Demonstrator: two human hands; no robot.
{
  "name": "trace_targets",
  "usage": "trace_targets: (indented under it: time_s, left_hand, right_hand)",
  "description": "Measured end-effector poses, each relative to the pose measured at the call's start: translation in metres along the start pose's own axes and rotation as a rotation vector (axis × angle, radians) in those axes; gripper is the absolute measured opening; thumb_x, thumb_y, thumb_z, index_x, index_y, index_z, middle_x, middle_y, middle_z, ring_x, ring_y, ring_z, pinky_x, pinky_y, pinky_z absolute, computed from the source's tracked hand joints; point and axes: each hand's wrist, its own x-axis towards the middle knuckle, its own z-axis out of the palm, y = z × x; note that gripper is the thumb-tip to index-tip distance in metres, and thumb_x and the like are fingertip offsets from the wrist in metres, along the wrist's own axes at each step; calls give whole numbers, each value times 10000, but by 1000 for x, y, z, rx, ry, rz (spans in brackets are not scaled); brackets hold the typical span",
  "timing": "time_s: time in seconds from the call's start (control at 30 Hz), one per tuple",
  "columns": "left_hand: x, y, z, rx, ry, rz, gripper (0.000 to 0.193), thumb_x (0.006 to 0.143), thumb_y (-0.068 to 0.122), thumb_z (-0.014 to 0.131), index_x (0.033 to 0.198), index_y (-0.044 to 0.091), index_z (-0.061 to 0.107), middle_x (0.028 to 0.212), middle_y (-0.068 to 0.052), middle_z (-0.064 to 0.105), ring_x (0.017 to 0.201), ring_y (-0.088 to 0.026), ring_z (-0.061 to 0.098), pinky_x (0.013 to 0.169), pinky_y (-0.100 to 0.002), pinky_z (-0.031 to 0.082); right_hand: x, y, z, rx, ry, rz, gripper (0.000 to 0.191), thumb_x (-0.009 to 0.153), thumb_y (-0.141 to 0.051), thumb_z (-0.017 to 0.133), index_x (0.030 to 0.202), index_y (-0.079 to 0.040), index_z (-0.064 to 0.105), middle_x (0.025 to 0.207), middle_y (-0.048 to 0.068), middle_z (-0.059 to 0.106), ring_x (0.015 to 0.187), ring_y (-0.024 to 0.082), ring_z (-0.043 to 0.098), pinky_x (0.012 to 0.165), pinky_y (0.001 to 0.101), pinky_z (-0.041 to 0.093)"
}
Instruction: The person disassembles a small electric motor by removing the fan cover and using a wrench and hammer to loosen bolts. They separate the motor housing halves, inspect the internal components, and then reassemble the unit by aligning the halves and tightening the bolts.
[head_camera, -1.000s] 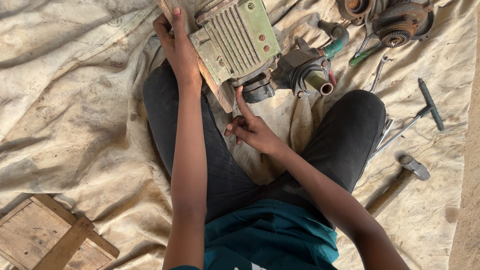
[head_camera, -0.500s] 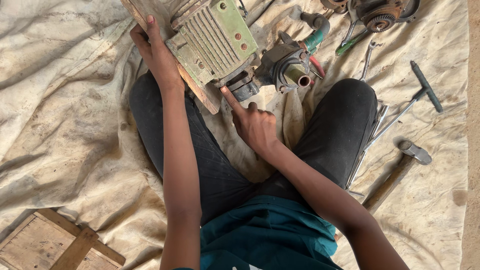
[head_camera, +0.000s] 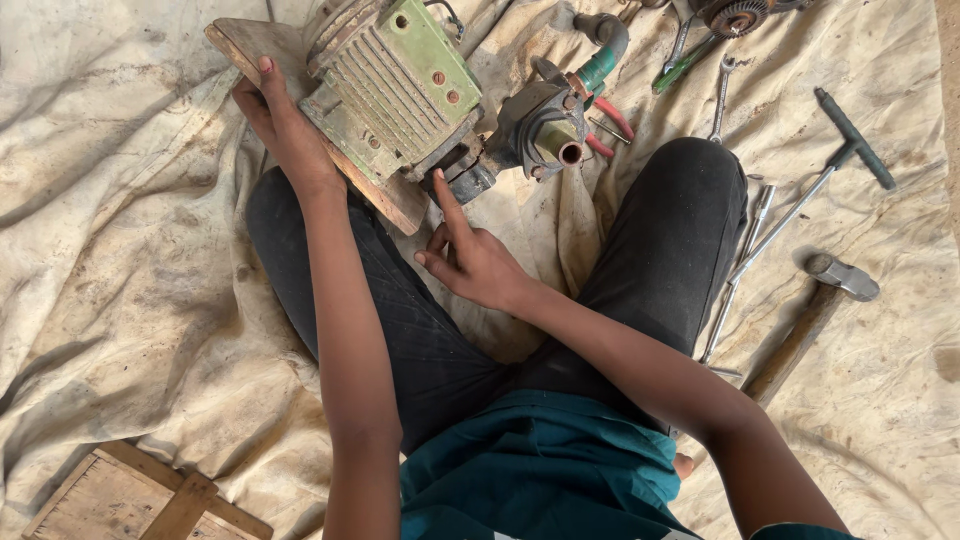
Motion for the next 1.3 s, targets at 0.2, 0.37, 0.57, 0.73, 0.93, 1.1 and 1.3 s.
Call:
trace_targets:
  time_s: [0.2,0.37,0.57,0.73,0.93,1.1,1.3]
  left_hand:
    - [-2,0,3,-38,16,29,609,958,555,685,1265,69,483,1262,-113,501,1288,-242,500,1184,-449,394]
    - [-2,5,5,49,46,26,591,946,575,644,1233,81,493,1213,-107,523,1254,-219,549,1127,-418,445]
    - [-8,18,15,66,87,28,654,949,583,643,1267,25,520,1231,-146,533,1242,-275,569,1118,-428,477]
    - [-32,14,12,-410,-24,-154,866,946,679,440,1543,60,343,1523,-182,461,1393,-327,516,1161,-471,454]
    - [-16,19,4,-267,25,-85,873,943,719,345,1531,75,391,1524,-168,453,1375,-308,507,1161,-480,437]
    - [42,18,12,-326,-101,170,614,1033,580,357,1319,62,521,1335,-129,565,1252,-246,544,1149,-449,416]
    - [89,-12,11,-420,-216,218,493,1066,410,373,798,41,559,750,-108,548,813,-230,510,957,-385,448]
  right_hand:
    - [2,-14,-3,233,-207,-20,941,1021,-219,667,1663,-175,-20,974,90,739,659,170,685,680,321,566]
    - [0,-17,-25,57,-235,-42,643,1002,-282,658,1549,-141,352,925,78,761,749,155,711,738,313,581]
    - [-13,37,-98,165,152,403,366,961,-241,607,1186,8,752,949,90,771,801,152,713,767,306,584]
    - [19,35,-150,955,718,487,692,951,-579,594,1312,12,597,1028,95,733,851,159,645,817,334,539]
    - [65,34,-180,1389,667,275,607,859,-591,644,1143,-56,602,981,126,723,864,241,687,875,398,582]
    - [86,66,-180,1503,625,145,520,934,-565,665,1005,-50,681,776,55,645,777,222,634,789,348,562]
    - [109,98,-168,1657,767,37,411,903,-489,575,900,-79,612,709,79,628,700,239,625,716,389,549]
